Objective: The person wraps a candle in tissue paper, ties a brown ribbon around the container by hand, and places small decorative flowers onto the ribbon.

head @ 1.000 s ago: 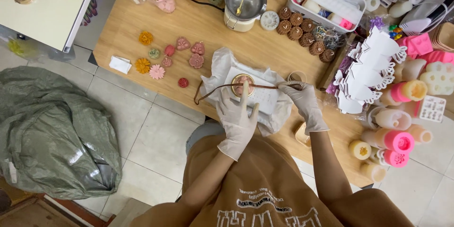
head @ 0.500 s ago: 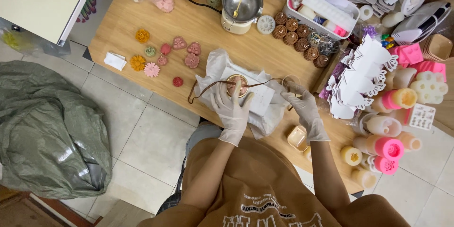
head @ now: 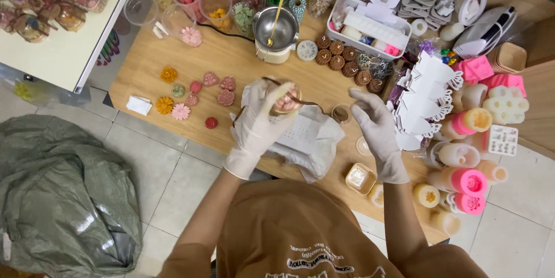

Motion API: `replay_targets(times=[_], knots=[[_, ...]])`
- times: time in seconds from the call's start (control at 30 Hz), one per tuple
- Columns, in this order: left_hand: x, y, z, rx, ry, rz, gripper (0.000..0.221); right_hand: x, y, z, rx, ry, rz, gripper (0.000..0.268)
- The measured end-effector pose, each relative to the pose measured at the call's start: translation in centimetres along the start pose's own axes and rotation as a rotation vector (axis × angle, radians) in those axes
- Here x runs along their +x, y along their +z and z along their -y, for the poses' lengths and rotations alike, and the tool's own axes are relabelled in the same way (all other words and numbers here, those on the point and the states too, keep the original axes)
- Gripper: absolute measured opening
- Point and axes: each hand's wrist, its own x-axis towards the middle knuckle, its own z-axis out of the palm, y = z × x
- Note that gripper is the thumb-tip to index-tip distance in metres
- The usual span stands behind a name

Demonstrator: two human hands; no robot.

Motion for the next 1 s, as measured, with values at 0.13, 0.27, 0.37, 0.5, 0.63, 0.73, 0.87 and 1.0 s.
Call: replay_targets(times=[0.13,0.27,0.37,0.5,0.63,0.73,0.87,1.0], knots=[[6.9,-1.6,-0.2,-0.343,0.199,0.060,0.071,3.8,1.3,7.3,0.148,-0.147,0.228,0.047],[12.9,-3.3,-1.2,-0.737,0.160,0.248,0.066,7.9,2.4,12.7,0.307,-0.260,0.372,0.081],[16.9,-3.5,-2.0,-0.995,0.109,0.374,0.066,10.8,2.2,15.8,0.112,-0.442,0.408,0.111],[20.3,-3.6,-1.8,-0.860,0.317,0.355,0.050,13.0,1.9,18.3,0.127,-0.396,0.380,0.115],[23.1,-2.1,-1.5,-1.020,0.224,0.370,0.027,14.2,1.8,19.8,0.113,-0.283,0.391,0.107],[24.1,-1.8,-2.1,-1.063,0.080,0.337,0.035,14.5,1.5,20.1,0.189,-0.324,0.388,0.100],[24.9,-3.1,-2.6,-1.113,0.080,0.468,0.025,15.9,1.4,18.1,0.423,-0.309,0.465,0.091],[26.4,-3.9,-2.8,-1.024,0.174,0.477,0.025,18.9,3.5,15.2,0.284,-0.294,0.234,0.076]])
